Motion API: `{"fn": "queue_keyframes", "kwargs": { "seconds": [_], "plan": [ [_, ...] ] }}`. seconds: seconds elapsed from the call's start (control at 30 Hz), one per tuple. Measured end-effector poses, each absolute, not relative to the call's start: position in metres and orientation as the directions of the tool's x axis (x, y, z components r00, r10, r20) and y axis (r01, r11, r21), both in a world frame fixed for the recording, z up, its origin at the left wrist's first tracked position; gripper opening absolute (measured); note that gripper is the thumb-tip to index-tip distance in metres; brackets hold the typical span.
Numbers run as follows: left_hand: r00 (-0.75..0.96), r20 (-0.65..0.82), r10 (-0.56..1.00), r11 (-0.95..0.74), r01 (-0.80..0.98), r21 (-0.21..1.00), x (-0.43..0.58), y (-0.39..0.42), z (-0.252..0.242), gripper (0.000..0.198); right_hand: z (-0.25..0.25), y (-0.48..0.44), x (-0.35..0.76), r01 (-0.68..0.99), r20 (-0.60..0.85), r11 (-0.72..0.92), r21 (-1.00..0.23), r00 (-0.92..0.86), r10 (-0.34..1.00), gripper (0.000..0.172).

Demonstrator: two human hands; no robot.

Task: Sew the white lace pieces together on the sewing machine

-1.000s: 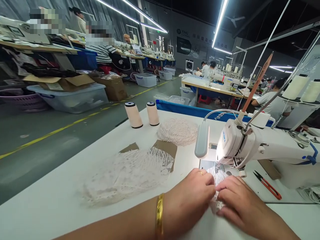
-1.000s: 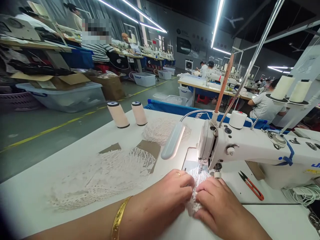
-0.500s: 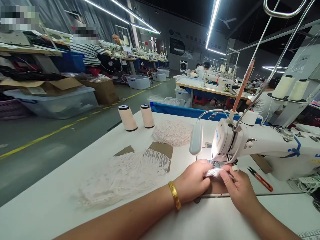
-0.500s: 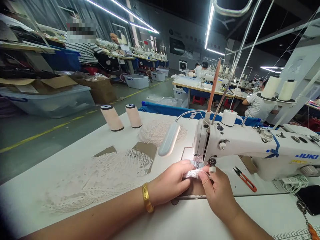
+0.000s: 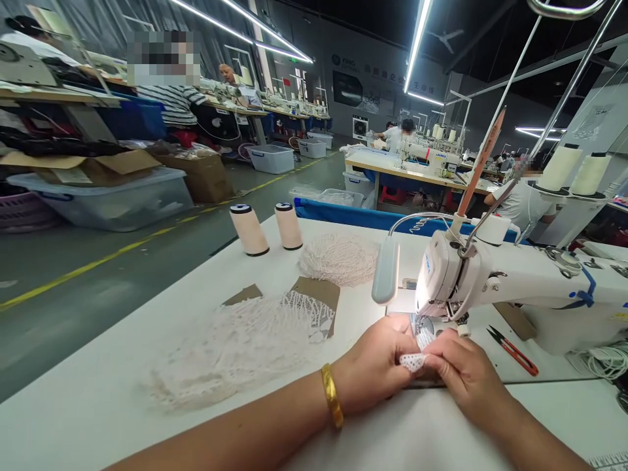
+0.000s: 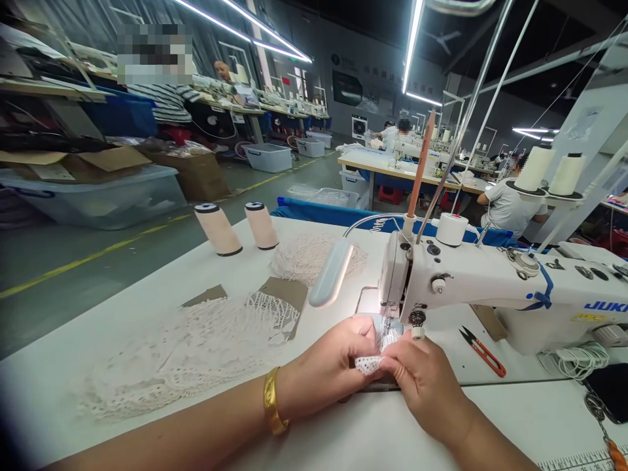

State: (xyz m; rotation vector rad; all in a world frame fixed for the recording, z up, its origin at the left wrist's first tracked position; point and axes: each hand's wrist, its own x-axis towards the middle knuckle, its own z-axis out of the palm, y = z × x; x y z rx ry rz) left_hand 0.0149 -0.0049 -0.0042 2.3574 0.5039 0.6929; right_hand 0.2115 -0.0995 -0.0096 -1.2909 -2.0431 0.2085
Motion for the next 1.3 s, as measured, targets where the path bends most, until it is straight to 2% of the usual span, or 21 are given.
{"fn": "queue_keyframes", "kwargs": {
  "seconds": [0.1,0.17,0.3,0.77,1.07,1.2,1.23,1.3],
  "plan": [
    [0.784,0.482,0.392,-0.886,0.180,0.428,0.007,-0.012,-0.012,0.015,-0.004,-0.104,0.216,0.758,0.364,0.567,-0.322,-0.454,0.813,0.013],
    [0.791,0.502,0.348,-0.916,0.175,0.360,0.004,-0.018,-0.014,0.018,-0.001,-0.106,0.219,0.789,0.298,0.564,-0.243,-0.493,0.818,0.007],
    [0.815,0.492,0.308,-0.932,0.153,0.329,0.002,-0.024,-0.011,0.018,0.002,-0.108,0.222,0.807,0.253,0.555,-0.203,-0.504,0.826,0.022],
    [0.784,0.528,0.326,-0.938,0.199,0.284,0.007,-0.010,-0.016,0.030,-0.013,-0.096,0.224,0.840,0.361,0.529,-0.119,-0.460,0.811,0.025],
    [0.798,0.464,0.385,-0.907,0.235,0.350,0.014,0.002,-0.016,0.027,-0.017,-0.089,0.226,0.866,0.397,0.474,-0.160,-0.383,0.834,0.028],
    [0.801,0.372,0.469,-0.825,0.248,0.508,0.015,0.005,-0.010,0.019,-0.019,-0.094,0.222,0.844,0.411,0.489,-0.218,-0.375,0.831,0.019],
    [0.799,0.337,0.498,-0.788,0.254,0.561,0.016,0.006,-0.007,0.014,-0.020,-0.094,0.220,0.841,0.427,0.491,-0.229,-0.366,0.827,0.027],
    [0.795,0.242,0.556,-0.685,0.273,0.676,0.018,0.008,-0.003,0.025,-0.023,-0.093,0.215,0.853,0.474,0.467,-0.233,-0.320,0.820,0.032]
  ]
}}
